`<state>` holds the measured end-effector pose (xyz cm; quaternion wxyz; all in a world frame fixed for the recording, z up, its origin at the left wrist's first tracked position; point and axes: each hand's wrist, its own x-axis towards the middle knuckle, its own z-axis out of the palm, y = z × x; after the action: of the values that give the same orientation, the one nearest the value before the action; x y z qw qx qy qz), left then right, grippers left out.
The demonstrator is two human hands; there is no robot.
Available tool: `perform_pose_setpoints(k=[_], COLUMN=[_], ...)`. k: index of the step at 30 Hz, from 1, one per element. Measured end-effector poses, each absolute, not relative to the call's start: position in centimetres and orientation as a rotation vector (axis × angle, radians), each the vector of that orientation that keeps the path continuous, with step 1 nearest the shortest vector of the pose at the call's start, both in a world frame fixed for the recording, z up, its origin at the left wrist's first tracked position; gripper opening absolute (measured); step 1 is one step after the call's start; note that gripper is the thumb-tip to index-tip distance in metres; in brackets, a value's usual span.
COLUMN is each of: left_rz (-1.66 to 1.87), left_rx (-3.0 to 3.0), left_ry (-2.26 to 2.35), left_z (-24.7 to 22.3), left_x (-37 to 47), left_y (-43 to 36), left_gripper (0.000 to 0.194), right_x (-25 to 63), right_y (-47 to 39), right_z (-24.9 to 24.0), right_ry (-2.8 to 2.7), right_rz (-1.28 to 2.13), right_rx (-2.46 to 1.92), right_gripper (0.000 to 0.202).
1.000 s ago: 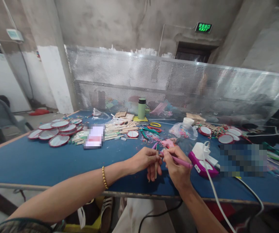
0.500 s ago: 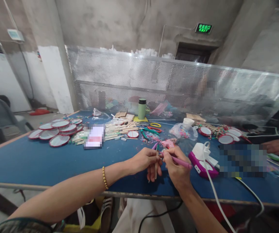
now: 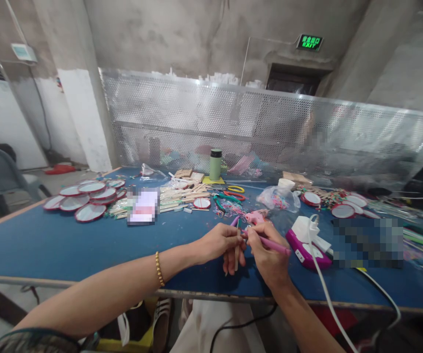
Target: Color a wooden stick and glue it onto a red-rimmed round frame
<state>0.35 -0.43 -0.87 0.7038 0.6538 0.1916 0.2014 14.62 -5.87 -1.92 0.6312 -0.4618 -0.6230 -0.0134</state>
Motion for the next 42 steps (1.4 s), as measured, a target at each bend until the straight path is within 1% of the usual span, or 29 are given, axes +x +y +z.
perform_pose_setpoints(k=[10, 18, 31, 42], left_rz=[0.440, 0.484, 0.462, 0.447], left_rx=[1.443, 1.453, 1.472, 1.478], left_ry=[0.456, 0.452, 0.481, 0.500], left_z=[-0.4, -1.5, -1.7, -2.0], left_x=[0.2, 0.8, 1.1, 1.2], left_y=[-0.8, -0.7, -0.6, -0.5], left_gripper=[0.049, 0.057, 0.042, 0.033], right_x=[14.7, 14.8, 15.0, 15.0], right_y=[-6.4, -6.0, -5.8, -5.8], right_z=[-1.8, -2.0, -2.0, -2.0], right_ry=[-1.281, -1.387, -1.501, -1.524], right_rz=[0.044, 0.021, 0.020, -0.008], right_rx=[-1.046, -1.064, -1.091, -1.105], right_gripper=[0.020, 0.018, 0.020, 0.020])
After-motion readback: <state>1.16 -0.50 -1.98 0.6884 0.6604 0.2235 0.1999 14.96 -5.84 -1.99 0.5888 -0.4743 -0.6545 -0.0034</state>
